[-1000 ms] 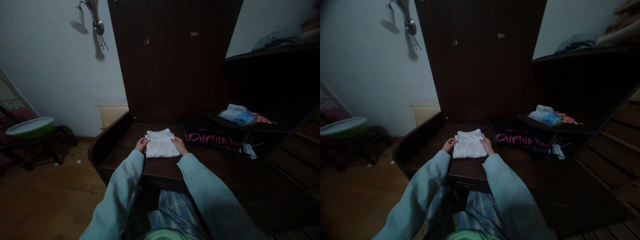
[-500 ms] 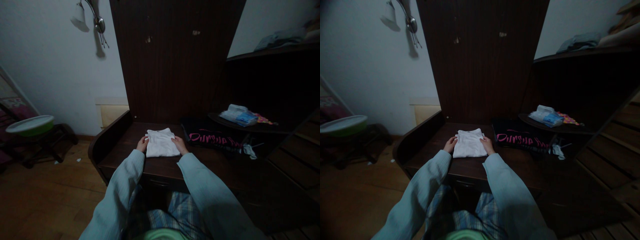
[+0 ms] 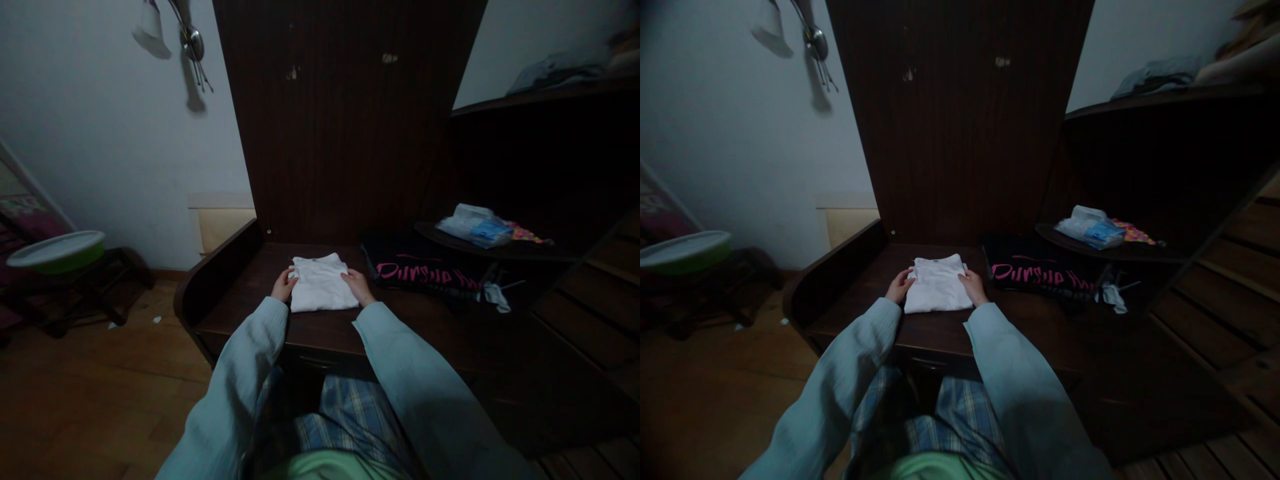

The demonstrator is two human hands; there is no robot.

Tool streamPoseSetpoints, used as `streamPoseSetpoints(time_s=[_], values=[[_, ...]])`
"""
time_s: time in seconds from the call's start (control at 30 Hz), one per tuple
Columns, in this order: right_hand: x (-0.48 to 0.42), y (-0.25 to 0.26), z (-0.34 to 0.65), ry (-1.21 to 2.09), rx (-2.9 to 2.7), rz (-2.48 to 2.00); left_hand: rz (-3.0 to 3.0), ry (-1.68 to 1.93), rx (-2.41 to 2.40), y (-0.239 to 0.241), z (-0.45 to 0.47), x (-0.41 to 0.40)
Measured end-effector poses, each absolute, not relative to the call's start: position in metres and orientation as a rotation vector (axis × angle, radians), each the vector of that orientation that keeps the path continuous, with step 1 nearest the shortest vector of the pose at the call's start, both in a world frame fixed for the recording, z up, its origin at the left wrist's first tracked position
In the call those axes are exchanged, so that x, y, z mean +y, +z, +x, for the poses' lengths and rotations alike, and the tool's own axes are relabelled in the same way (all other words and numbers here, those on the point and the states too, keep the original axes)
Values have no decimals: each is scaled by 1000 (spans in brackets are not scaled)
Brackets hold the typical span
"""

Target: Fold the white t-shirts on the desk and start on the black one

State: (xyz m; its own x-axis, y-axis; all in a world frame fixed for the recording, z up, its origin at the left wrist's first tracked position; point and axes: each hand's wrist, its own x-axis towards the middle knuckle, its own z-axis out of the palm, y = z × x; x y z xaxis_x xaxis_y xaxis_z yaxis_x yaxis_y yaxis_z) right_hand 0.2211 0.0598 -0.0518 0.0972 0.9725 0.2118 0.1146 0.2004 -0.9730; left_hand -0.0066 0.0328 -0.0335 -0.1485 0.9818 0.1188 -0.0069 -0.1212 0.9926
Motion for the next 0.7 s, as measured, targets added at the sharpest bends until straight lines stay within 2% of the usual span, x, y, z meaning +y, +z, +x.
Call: streamPoseSetpoints(time_s=[0.7], values=[[57,-48,220,959,-1276,-1227,1172,1427,1237,-35,-6,35]])
